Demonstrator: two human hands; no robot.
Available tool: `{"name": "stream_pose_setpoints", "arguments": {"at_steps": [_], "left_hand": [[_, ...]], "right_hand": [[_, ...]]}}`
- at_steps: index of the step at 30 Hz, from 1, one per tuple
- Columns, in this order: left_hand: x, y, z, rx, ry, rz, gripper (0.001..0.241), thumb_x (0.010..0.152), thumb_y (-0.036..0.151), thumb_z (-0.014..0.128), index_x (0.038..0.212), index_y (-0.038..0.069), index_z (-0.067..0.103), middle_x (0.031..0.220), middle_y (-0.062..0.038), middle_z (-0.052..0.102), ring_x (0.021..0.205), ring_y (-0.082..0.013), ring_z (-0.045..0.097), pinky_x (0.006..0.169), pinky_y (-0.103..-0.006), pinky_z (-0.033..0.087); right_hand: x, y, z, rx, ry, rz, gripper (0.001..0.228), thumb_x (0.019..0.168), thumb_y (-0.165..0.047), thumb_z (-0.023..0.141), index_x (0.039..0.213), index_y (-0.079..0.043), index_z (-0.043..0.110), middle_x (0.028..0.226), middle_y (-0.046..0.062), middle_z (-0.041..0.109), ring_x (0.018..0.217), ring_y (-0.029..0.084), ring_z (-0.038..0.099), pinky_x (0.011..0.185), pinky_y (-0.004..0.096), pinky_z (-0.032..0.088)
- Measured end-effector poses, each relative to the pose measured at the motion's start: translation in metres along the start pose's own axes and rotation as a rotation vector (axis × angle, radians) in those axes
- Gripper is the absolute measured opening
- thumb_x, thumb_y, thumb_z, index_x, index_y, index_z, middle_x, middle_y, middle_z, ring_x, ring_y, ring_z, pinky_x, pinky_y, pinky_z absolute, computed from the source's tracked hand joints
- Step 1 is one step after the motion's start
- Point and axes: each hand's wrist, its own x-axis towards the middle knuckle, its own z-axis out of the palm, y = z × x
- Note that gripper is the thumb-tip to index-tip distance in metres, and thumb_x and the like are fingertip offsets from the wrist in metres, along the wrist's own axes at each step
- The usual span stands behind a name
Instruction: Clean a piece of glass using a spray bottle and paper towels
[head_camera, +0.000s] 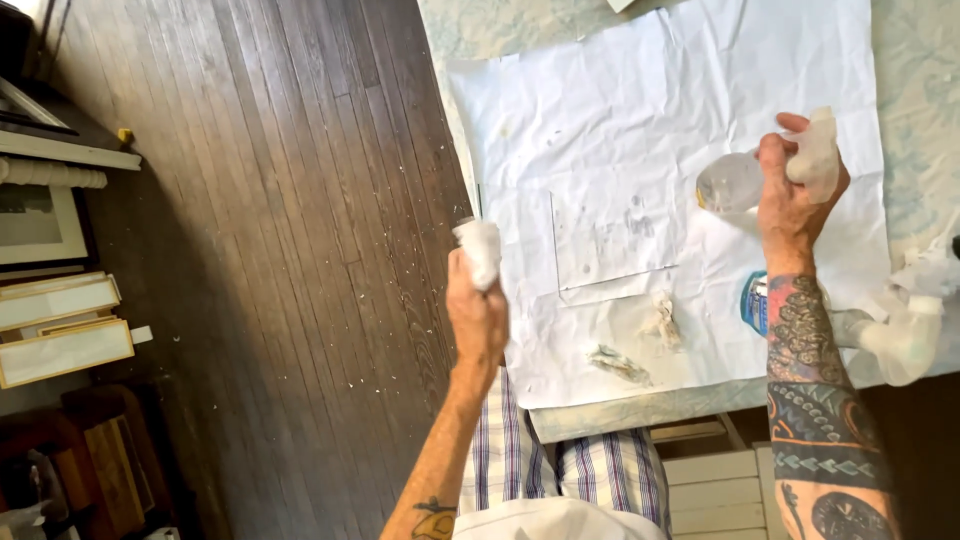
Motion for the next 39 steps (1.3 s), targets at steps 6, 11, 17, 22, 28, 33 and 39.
{"name": "stream_pose_setpoints", "arguments": {"at_steps": [6,11,17,22,28,33,39], "left_hand": [[0.008,0.015,-0.046,-0.257,-0.095,-0.440,0.033,0.100,0.033,0.057,0.072,0.015,0.052,0.070,0.004,0.044,0.065,-0.0099,0.038,0.057,-0.0294,0.034],[0.014,-0.009,-0.059,-0.253,-0.232,-0.420,0.030,0.096,0.023,0.060,0.120,0.006,0.069,0.108,-0.011,0.070,0.098,-0.0251,0.065,0.089,-0.0439,0.053],[0.019,-0.002,-0.072,-0.559,-0.249,-0.597,0.031,0.097,0.021,0.060,0.119,0.001,0.066,0.107,-0.011,0.068,0.096,-0.0227,0.071,0.090,-0.0430,0.061],[0.014,-0.064,-0.064,-0.563,-0.190,-0.660,0.044,0.100,0.028,0.064,0.120,-0.011,0.060,0.114,-0.018,0.048,0.108,-0.0294,0.059,0.104,-0.0478,0.051],[0.017,-0.042,-0.068,-0.736,-0.248,-0.608,0.047,0.094,0.007,0.053,0.140,-0.003,0.053,0.116,-0.018,0.067,0.094,-0.0276,0.074,0.082,-0.0409,0.065],[0.018,-0.060,-0.071,-0.810,-0.273,-0.640,0.045,0.099,0.014,0.051,0.140,-0.003,0.054,0.116,-0.022,0.071,0.095,-0.0294,0.076,0.082,-0.0425,0.066],[0.023,-0.068,-0.074,-0.778,-0.259,-0.680,0.041,0.098,0.017,0.056,0.134,-0.003,0.058,0.108,-0.021,0.073,0.087,-0.0292,0.078,0.074,-0.0369,0.068]], "right_hand": [[-0.015,-0.091,-0.027,-0.154,-0.261,-0.491,0.030,0.117,-0.019,0.061,0.110,0.009,0.067,0.113,0.024,0.066,0.105,0.038,0.065,0.092,0.047,0.053],[-0.071,-0.097,-0.018,0.137,-0.456,-0.258,0.018,0.100,-0.014,0.066,0.108,0.002,0.071,0.092,0.014,0.076,0.079,0.022,0.075,0.071,0.029,0.060],[-0.131,-0.129,0.006,0.163,-0.543,-0.015,0.011,0.087,-0.014,0.079,0.087,-0.005,0.073,0.071,0.015,0.071,0.065,0.032,0.073,0.062,0.041,0.057],[-0.138,-0.128,0.013,0.065,-0.542,-0.025,0.017,0.092,-0.018,0.076,0.086,-0.005,0.067,0.070,0.017,0.066,0.068,0.039,0.069,0.061,0.044,0.055],[-0.152,-0.116,0.019,0.024,-0.553,-0.030,0.018,0.094,-0.022,0.076,0.086,-0.008,0.068,0.069,0.011,0.067,0.065,0.029,0.072,0.060,0.035,0.056],[-0.185,-0.099,0.000,0.127,-0.891,-0.097,0.017,0.092,-0.022,0.072,0.078,-0.012,0.073,0.063,0.005,0.069,0.053,0.019,0.069,0.057,0.029,0.062],[-0.162,-0.096,-0.032,-0.016,-0.529,0.040,0.024,0.090,-0.025,0.080,0.077,-0.012,0.066,0.058,0.008,0.059,0.053,0.023,0.065,0.052,0.030,0.052]]}}
